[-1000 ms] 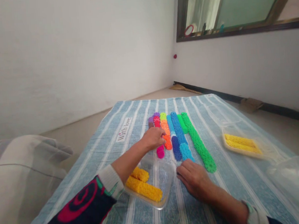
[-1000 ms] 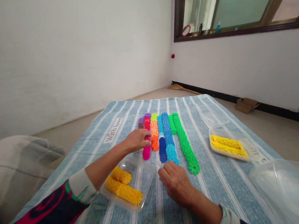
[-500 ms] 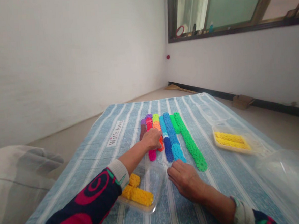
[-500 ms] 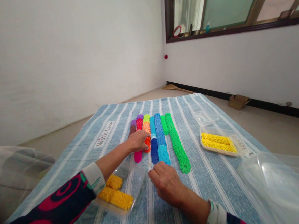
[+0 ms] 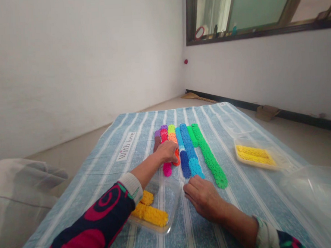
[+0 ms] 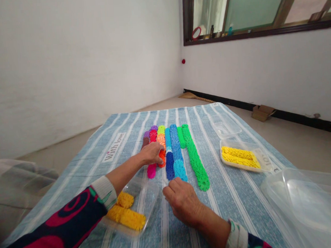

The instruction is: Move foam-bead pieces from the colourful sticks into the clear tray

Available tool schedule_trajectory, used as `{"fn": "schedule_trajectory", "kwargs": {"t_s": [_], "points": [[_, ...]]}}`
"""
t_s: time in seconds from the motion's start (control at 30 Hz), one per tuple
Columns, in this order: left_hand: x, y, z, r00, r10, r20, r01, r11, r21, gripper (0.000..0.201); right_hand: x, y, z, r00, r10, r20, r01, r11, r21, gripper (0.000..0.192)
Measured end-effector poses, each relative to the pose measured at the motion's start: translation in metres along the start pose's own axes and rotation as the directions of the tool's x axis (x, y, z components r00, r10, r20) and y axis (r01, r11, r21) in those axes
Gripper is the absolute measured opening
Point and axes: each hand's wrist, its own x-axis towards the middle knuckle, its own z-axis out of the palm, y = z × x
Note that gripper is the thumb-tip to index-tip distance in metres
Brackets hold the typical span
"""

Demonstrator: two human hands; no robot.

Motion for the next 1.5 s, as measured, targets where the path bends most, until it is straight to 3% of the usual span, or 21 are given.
{"fn": "schedule_trajectory", "kwargs": {"t_s": [0.4, 0.7, 1.23, 1.33, 1.5], "points": [[-0.005, 0.001, 0.000, 0.999, -0.015, -0.034, 0.013, 0.999, -0.049, 0.036, -0.001, 0.001, 0.000, 1.000, -0.002, 0.013, 0.002, 1.000, -0.001, 0.013], [-0.010, 0.004, 0.000, 0.999, -0.032, 0.015, 0.033, 0.995, -0.094, 0.029, 0.000, 0.001, -0.001, 1.000, -0.008, 0.005, 0.008, 1.000, -0.001, 0.013], [-0.027, 0.018, 0.000, 0.999, 0.052, -0.015, -0.053, 0.990, -0.128, 0.036, -0.003, 0.002, 0.004, 1.000, -0.014, 0.005, 0.014, 1.000, 0.002, 0.013], [-0.031, 0.018, -0.005, 0.999, 0.037, -0.037, -0.043, 0.983, -0.178, 0.037, -0.004, 0.002, 0.003, 1.000, -0.021, -0.006, 0.021, 1.000, 0.009, 0.013], [-0.054, 0.012, -0.033, 0.998, -0.014, -0.065, -0.005, 0.956, -0.294, 0.034, -0.005, 0.002, 0.002, 1.000, -0.018, -0.002, 0.018, 0.999, 0.031, 0.014]]}}
